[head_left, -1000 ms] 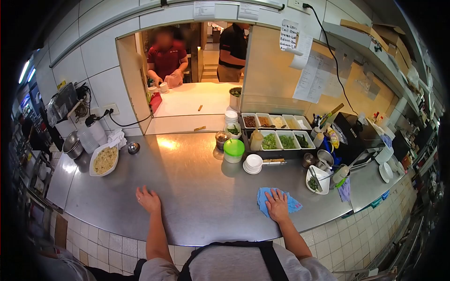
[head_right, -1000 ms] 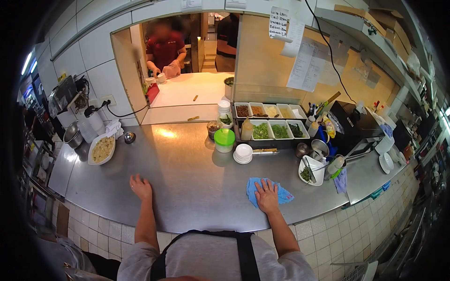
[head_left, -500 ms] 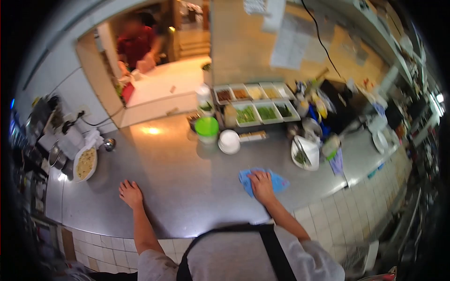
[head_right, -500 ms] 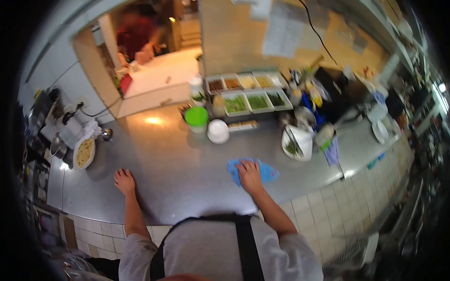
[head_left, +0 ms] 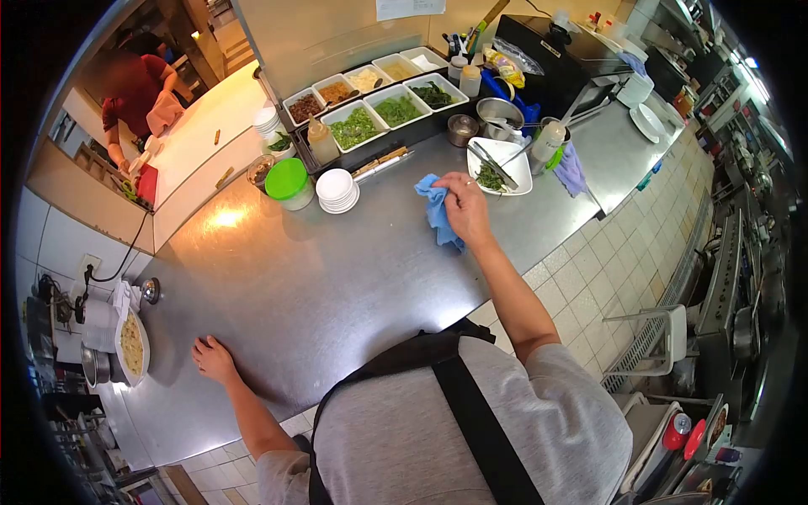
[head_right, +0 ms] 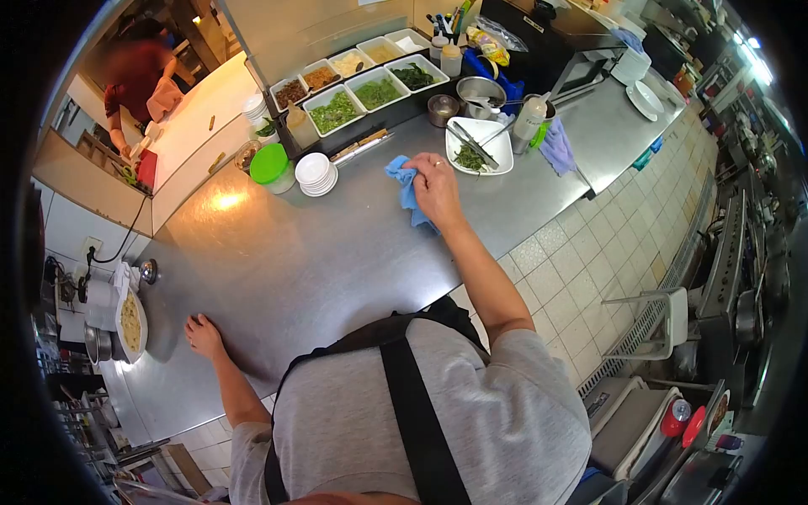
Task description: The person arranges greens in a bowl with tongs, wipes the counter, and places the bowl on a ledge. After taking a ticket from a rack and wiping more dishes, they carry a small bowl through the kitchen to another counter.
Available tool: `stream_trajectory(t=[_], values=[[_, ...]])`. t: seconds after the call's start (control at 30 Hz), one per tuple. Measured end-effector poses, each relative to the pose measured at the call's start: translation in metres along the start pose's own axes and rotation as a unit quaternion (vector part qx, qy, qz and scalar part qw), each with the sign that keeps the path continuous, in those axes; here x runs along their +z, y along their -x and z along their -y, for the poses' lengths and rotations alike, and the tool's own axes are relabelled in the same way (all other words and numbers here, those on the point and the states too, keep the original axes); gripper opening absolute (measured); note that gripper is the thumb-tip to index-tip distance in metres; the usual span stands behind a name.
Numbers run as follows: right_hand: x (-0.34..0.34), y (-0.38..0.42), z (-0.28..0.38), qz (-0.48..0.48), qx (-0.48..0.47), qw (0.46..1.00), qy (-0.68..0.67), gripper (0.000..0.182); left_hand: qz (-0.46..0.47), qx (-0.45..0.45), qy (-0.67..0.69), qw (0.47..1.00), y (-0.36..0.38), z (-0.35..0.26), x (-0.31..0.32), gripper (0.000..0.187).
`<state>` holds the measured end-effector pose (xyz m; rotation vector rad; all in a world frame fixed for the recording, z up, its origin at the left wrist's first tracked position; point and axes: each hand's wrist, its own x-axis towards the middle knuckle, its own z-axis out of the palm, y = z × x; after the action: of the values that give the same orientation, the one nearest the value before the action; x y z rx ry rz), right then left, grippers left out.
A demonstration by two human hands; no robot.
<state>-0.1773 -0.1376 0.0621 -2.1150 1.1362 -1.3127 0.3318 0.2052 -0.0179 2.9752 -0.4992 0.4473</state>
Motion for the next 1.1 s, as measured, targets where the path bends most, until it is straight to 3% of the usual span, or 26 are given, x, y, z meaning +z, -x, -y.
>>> stream_trajectory(t=[0.1,0.13,0.23,0.43,0.57,0.7,0.8,0.9,0.97,1.0,1.1], values=[[0.031,0.043,-0.031,0.070,-0.056,0.953,0.288,0.037,0.006,-0.004,-0.004,1.000,0.002,0.001,-0.003,0.048],[0.037,0.049,-0.031,0.138,-0.038,0.942,0.302,0.055,0.007,-0.003,-0.006,1.000,0.002,-0.001,-0.003,0.048],[0.056,0.033,-0.038,0.093,-0.030,0.947,0.307,0.048,-0.006,0.004,-0.004,1.000,0.002,0.003,0.005,0.048],[0.088,-0.030,-0.111,-0.007,0.057,0.947,0.316,0.041,-0.008,0.002,0.006,1.000,0.005,-0.008,-0.007,0.047],[0.090,-0.041,-0.075,0.073,0.060,0.916,0.391,0.039,-0.021,-0.005,0.013,1.000,0.002,-0.005,-0.005,0.046],[0.107,0.001,-0.050,0.099,-0.084,0.948,0.291,0.033,-0.022,-0.013,0.033,0.999,0.002,-0.007,-0.007,0.045],[0.103,0.059,-0.002,0.202,-0.215,0.936,0.192,0.031,-0.016,-0.020,0.043,0.999,0.003,-0.008,-0.010,0.046],[0.070,0.112,0.045,0.342,-0.295,0.891,0.052,0.038,-0.015,-0.041,0.052,0.998,-0.001,-0.012,-0.014,0.045],[0.032,0.121,0.062,0.430,-0.315,0.846,0.030,0.042,-0.013,-0.036,0.066,0.997,-0.011,-0.024,-0.014,0.045],[0.016,0.127,0.056,0.421,-0.297,0.855,0.052,0.043,-0.014,-0.031,0.074,0.997,-0.021,-0.033,-0.013,0.044],[-0.032,0.129,0.025,0.368,-0.187,0.894,0.173,0.045,-0.027,0.109,0.211,0.971,-0.055,-0.069,0.017,0.044]])
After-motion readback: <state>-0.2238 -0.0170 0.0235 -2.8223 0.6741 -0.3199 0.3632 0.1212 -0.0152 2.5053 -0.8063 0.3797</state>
